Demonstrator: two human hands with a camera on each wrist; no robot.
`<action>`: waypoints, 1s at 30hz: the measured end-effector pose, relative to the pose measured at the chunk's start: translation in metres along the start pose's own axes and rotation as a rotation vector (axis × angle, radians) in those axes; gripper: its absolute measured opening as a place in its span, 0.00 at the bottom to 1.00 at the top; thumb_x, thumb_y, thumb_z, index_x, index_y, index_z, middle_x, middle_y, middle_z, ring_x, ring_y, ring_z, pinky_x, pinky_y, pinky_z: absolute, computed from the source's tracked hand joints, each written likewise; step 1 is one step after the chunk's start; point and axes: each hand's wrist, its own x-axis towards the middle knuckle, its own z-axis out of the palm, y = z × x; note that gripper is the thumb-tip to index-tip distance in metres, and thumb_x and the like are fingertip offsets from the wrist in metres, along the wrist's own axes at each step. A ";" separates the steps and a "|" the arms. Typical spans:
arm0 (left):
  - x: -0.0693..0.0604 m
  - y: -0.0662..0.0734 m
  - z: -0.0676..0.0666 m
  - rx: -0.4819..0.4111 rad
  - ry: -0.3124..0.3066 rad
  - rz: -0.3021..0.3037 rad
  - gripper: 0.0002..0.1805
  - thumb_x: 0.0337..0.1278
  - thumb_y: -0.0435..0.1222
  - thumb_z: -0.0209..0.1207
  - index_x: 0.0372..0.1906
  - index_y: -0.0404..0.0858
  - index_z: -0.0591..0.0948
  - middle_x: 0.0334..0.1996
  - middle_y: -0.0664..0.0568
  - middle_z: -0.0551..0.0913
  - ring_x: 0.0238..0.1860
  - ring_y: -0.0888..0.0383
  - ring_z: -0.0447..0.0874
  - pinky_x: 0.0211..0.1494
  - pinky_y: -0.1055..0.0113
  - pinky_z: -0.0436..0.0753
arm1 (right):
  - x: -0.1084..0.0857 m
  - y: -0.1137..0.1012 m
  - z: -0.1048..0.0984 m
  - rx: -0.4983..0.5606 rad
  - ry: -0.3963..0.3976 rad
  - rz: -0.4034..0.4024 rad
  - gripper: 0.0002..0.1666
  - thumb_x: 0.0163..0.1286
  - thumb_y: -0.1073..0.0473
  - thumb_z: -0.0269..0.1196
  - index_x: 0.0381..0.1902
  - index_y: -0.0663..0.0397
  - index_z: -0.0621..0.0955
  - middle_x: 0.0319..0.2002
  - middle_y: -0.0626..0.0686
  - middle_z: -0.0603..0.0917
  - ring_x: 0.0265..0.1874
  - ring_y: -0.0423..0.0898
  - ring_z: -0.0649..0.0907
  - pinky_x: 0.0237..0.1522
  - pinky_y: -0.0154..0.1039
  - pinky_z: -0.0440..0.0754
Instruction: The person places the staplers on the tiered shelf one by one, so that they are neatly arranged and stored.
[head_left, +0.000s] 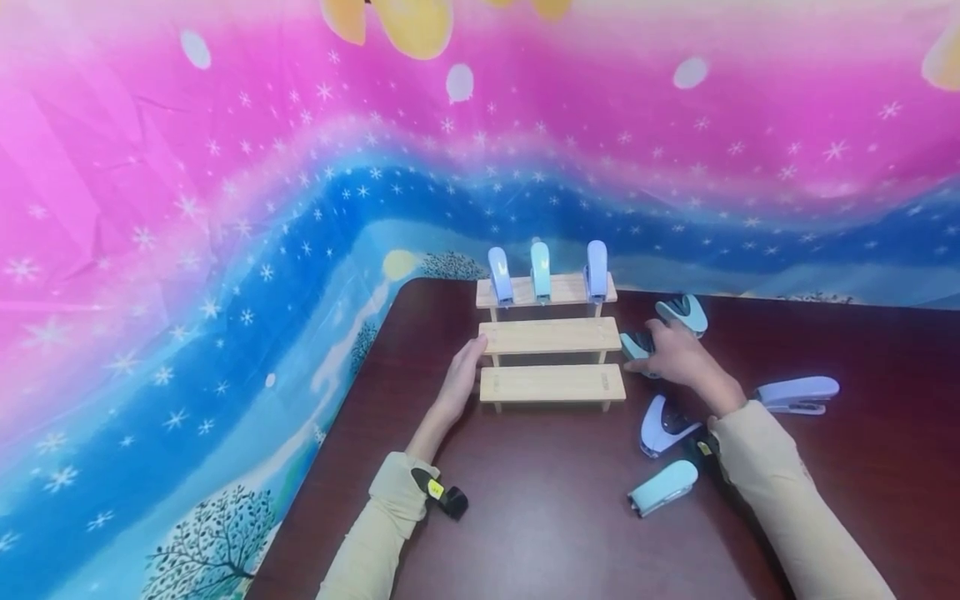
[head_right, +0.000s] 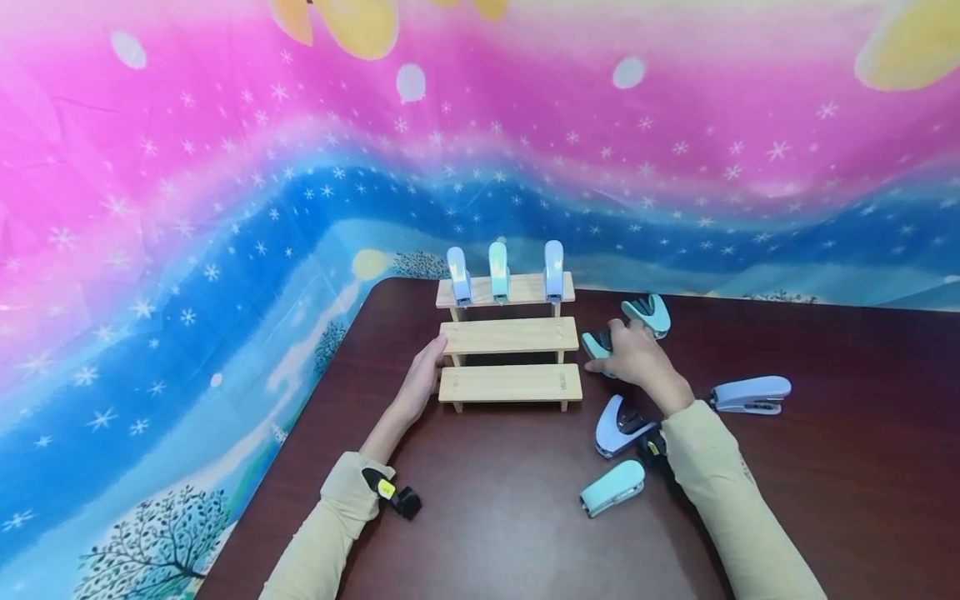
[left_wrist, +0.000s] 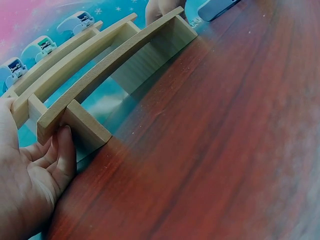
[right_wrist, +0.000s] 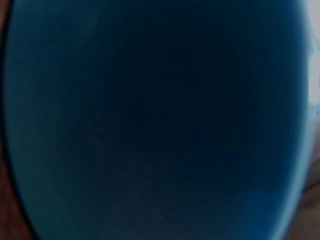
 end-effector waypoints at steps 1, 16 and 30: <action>0.000 0.000 0.000 0.001 0.001 0.003 0.38 0.78 0.60 0.44 0.74 0.35 0.70 0.61 0.37 0.79 0.55 0.45 0.81 0.57 0.51 0.84 | 0.000 0.001 -0.001 0.012 0.005 0.000 0.49 0.63 0.56 0.74 0.67 0.85 0.64 0.55 0.81 0.75 0.51 0.72 0.78 0.54 0.66 0.80; 0.003 0.000 0.000 0.002 0.000 0.007 0.36 0.78 0.59 0.44 0.75 0.37 0.70 0.61 0.40 0.79 0.55 0.48 0.81 0.58 0.52 0.83 | -0.013 0.023 -0.041 0.366 0.058 0.065 0.39 0.77 0.55 0.62 0.70 0.83 0.64 0.56 0.76 0.76 0.48 0.64 0.77 0.40 0.42 0.80; 0.001 -0.001 0.000 0.003 0.001 0.015 0.39 0.78 0.60 0.44 0.75 0.35 0.70 0.65 0.37 0.77 0.61 0.43 0.78 0.65 0.47 0.80 | -0.037 -0.013 -0.055 0.988 0.015 0.010 0.44 0.81 0.59 0.58 0.79 0.77 0.50 0.63 0.63 0.68 0.42 0.34 0.82 0.48 0.28 0.84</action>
